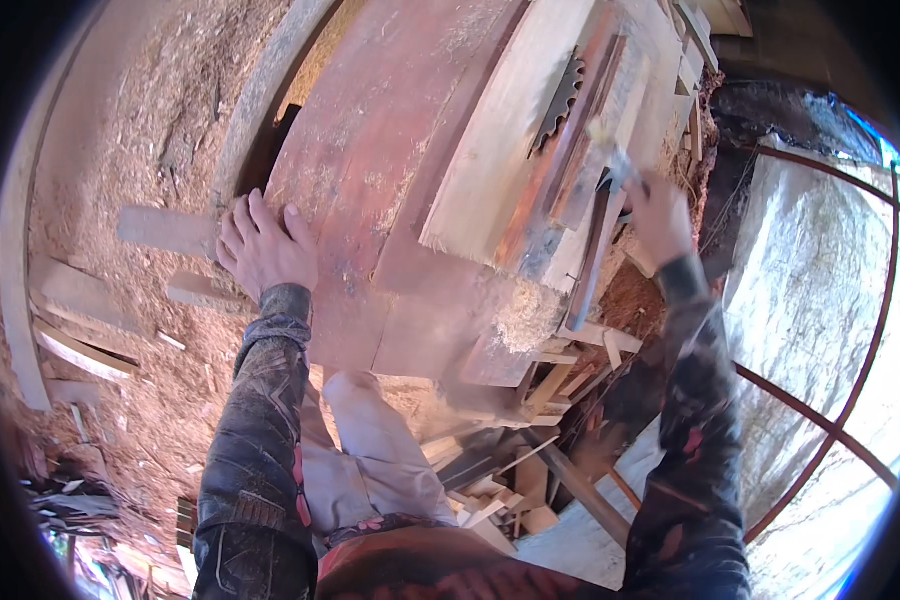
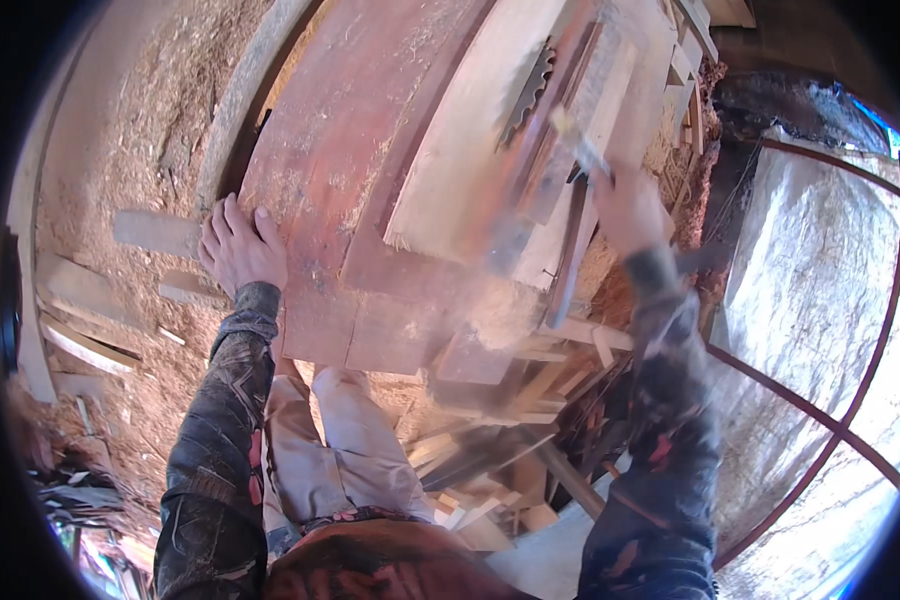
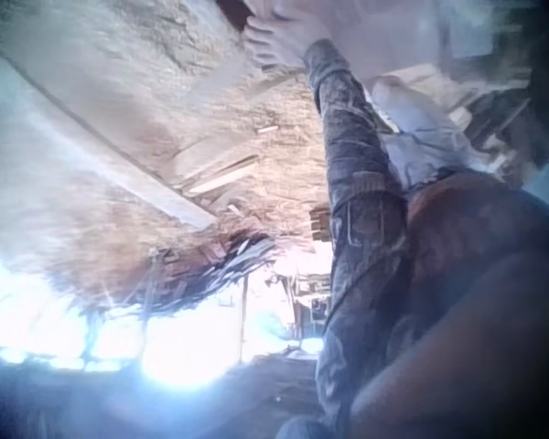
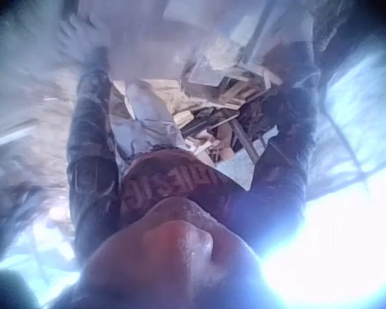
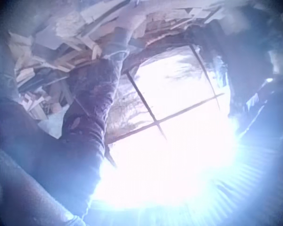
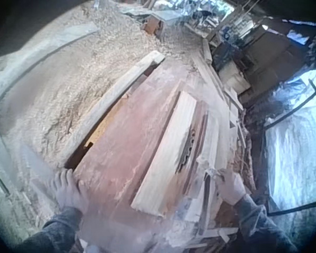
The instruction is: The person adjusts pieces of wood on a table using a hammer and then feeds a wood plank through a spinning saw blade.
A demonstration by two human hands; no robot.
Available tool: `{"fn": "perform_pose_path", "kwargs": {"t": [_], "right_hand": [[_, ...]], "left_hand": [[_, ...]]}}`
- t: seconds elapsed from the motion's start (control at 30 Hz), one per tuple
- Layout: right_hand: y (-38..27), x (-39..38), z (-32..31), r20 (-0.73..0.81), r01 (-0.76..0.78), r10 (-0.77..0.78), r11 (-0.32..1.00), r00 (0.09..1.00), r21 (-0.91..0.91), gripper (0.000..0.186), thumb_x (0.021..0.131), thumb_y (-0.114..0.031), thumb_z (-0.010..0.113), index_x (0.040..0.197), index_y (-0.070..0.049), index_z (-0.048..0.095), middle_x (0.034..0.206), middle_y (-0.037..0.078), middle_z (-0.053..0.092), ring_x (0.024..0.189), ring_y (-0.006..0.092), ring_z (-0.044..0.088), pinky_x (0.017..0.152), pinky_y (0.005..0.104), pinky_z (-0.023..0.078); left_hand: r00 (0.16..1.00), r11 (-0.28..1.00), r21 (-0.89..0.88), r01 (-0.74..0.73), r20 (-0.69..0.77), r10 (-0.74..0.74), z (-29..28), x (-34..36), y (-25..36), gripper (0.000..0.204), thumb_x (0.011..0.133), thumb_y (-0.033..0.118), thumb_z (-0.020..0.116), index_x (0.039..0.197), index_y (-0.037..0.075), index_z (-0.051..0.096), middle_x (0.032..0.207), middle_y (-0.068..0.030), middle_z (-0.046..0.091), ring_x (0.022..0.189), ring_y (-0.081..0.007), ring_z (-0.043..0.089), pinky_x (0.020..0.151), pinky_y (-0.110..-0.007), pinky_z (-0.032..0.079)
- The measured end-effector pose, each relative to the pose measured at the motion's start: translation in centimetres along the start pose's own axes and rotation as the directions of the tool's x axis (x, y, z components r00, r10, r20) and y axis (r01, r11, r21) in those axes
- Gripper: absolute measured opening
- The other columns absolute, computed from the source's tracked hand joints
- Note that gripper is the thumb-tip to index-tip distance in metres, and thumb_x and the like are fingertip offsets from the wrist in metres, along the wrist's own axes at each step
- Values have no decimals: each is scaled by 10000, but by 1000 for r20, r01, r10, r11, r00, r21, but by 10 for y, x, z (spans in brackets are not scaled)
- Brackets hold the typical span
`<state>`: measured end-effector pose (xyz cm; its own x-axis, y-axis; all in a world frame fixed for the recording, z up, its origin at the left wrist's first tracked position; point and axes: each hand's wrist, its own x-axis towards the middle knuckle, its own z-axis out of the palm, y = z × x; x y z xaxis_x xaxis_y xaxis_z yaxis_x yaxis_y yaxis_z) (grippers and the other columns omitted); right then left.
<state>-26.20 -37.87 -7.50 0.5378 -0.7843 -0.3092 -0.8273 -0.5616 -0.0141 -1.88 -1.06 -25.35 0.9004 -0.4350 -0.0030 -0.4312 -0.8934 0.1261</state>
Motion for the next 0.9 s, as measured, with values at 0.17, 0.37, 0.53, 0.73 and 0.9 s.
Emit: {"fn": "perform_pose_path", "kwargs": {"t": [0.17,0.37,0.53,0.73,0.9], "right_hand": [[-7,-170,60,225,-374,307,624,925,687,257,1023,-185,539,813,-43,580,600,-18,508,516,69,484,456,274,357],[-46,-371,191,405,-354,98,694,909,627,178,1018,-202,590,919,-55,595,626,-16,534,505,80,527,454,259,406],[-105,-411,197,628,-604,108,436,771,667,255,1017,-193,562,829,-22,541,623,12,537,496,88,533,457,275,425],[-119,-425,213,638,-642,172,419,750,642,262,999,-228,590,874,1,599,652,47,609,495,116,572,472,300,445],[-130,-452,223,539,-576,235,505,809,643,273,971,-228,623,836,9,619,622,86,602,511,172,597,501,352,460]], "left_hand": [[1000,1000,9,-18,20,18,-2,-1,8,506,963,382,514,1362,71,525,1401,-140,534,1332,-355,444,1109,-564,295],[1000,998,-49,-26,-6,26,-1,0,8,510,962,375,514,1353,48,508,1377,-156,545,1316,-371,450,1100,-563,304],[998,999,-7,-52,-30,52,-3,-2,12,504,978,391,488,1347,49,523,1349,-161,567,1294,-369,477,1089,-541,326],[996,997,45,-62,-68,65,4,-5,10,499,996,403,444,1324,40,541,1311,-175,592,1260,-377,515,1072,-529,354],[999,998,14,-54,3,54,0,-2,7,534,990,420,437,1355,36,503,1374,-180,528,1322,-363,446,1104,-566,304]]}}
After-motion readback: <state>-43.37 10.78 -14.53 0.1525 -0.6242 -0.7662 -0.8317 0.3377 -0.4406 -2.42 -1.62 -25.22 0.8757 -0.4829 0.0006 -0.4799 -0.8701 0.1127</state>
